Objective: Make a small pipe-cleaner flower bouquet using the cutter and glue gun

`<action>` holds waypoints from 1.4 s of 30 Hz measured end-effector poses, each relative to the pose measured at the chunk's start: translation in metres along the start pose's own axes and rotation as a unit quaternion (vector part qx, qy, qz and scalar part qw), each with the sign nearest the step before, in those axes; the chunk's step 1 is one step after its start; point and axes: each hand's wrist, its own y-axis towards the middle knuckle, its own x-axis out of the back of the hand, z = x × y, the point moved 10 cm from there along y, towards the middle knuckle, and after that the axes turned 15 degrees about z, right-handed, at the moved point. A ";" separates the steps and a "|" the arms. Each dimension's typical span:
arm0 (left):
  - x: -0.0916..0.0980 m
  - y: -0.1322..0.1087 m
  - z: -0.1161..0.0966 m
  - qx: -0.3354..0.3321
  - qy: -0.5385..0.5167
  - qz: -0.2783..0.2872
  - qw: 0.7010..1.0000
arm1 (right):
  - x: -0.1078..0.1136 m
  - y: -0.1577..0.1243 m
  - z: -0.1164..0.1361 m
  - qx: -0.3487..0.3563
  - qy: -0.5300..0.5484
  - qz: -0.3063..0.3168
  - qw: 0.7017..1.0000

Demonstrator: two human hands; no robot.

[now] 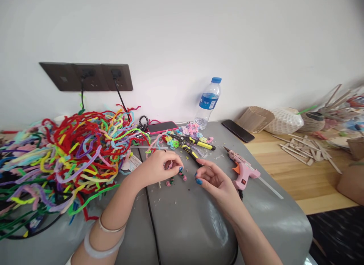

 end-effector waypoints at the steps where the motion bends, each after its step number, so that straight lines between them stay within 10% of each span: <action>1: 0.000 0.000 0.000 0.000 0.001 -0.001 1.000 | -0.001 0.000 -0.001 -0.002 0.005 0.003 1.000; 12: 0.001 -0.001 -0.001 0.011 0.010 0.000 1.000 | 0.004 -0.003 -0.016 -0.039 0.128 -0.020 0.991; 29: -0.001 0.000 0.001 0.002 0.006 0.000 1.000 | 0.012 -0.009 0.020 0.089 -0.251 -0.095 0.959; 42: -0.002 -0.001 -0.008 -0.040 -0.025 0.022 0.999 | -0.027 0.005 0.051 0.123 -0.183 -0.027 0.975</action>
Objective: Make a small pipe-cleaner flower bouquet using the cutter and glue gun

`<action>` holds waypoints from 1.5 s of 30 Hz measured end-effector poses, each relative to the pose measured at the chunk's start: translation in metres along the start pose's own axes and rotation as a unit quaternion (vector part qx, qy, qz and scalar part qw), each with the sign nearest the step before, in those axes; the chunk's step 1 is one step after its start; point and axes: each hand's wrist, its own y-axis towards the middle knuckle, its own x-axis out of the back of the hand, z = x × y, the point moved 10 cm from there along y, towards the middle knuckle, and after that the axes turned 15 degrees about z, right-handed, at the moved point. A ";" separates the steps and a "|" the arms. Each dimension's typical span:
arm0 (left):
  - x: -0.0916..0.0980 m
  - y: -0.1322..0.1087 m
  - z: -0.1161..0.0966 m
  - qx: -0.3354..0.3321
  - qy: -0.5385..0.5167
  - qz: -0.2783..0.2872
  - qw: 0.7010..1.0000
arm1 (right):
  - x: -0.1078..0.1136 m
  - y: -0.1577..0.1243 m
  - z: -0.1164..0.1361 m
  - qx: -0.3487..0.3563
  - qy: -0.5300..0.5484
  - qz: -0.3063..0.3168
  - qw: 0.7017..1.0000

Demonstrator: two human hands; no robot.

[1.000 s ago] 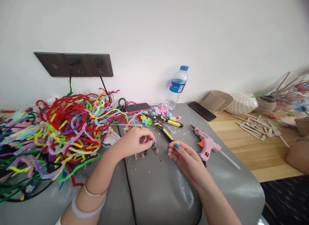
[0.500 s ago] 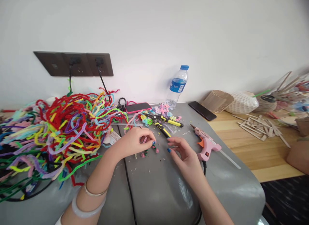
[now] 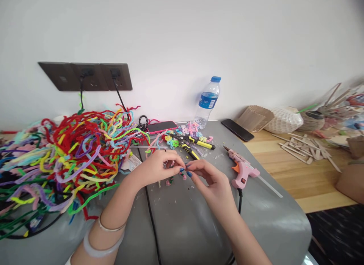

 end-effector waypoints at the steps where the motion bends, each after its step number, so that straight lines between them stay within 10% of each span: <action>1: 0.000 0.000 0.000 -0.003 -0.001 0.000 1.000 | -0.001 0.001 0.002 0.007 -0.002 -0.001 1.000; 24: -0.001 0.000 0.005 0.029 0.020 -0.002 0.999 | -0.003 0.006 -0.023 -0.062 0.084 0.014 0.994; 33: 0.022 -0.019 0.053 0.246 0.137 -0.077 0.956 | 0.009 0.027 -0.036 -0.074 -0.110 0.113 0.985; 45: -0.001 -0.011 0.054 0.263 0.177 -0.018 0.948 | -0.003 0.041 -0.040 -0.013 -0.136 0.175 0.975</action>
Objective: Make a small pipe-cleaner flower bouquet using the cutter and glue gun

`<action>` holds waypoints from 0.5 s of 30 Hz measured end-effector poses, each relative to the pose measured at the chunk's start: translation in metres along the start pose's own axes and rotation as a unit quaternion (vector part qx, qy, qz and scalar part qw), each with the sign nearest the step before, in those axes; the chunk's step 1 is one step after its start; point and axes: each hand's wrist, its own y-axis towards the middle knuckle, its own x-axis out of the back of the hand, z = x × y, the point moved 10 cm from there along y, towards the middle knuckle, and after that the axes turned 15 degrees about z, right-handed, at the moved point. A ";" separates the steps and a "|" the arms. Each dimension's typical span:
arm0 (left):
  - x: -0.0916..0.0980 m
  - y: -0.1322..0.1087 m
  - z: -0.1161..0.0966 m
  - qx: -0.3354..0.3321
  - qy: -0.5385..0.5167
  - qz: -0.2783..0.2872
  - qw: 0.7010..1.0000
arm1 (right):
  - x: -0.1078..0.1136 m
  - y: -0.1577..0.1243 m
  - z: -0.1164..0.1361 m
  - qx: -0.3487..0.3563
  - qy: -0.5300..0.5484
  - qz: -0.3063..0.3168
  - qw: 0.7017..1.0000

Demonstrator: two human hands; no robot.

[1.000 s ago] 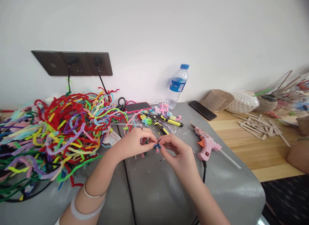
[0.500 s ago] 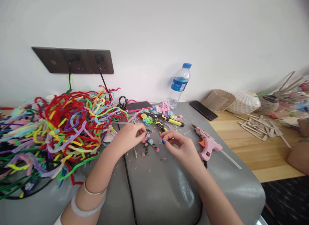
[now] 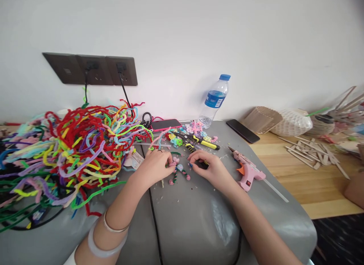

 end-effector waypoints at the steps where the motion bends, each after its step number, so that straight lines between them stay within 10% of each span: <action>1: -0.001 0.001 -0.001 -0.005 -0.010 0.003 1.000 | 0.000 -0.001 -0.001 0.003 0.004 -0.002 1.000; 15: 0.012 0.003 -0.003 -0.046 -0.181 -0.068 0.980 | 0.004 -0.009 -0.001 0.060 0.002 -0.034 0.998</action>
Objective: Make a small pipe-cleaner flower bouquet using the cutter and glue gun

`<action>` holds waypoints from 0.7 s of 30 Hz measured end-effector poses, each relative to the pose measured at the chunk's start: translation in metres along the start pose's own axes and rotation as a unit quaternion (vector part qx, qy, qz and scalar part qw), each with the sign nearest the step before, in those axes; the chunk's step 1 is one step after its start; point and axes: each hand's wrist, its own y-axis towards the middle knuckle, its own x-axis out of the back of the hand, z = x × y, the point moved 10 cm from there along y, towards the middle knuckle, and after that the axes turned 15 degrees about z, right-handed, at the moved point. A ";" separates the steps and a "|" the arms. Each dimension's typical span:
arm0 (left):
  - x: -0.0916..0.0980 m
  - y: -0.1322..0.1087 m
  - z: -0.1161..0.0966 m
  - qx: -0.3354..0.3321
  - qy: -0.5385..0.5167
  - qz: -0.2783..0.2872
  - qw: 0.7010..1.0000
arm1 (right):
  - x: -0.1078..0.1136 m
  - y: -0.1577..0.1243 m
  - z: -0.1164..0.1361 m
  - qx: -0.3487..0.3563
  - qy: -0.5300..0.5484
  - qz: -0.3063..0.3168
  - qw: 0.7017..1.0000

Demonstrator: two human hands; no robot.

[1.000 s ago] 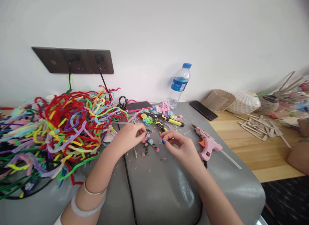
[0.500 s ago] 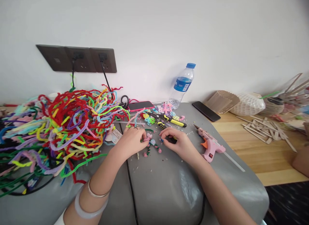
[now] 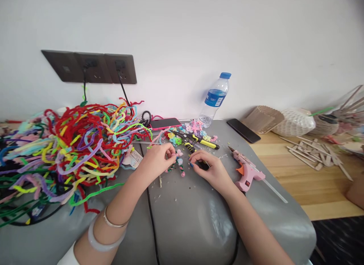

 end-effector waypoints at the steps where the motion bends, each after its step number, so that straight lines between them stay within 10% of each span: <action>1: 0.000 0.000 -0.001 -0.001 0.000 -0.001 1.000 | -0.001 0.000 0.001 0.004 -0.003 0.002 1.000; 21: -0.011 0.005 -0.001 -0.023 -0.015 0.053 0.998 | -0.021 -0.001 0.025 0.057 -0.094 0.081 0.991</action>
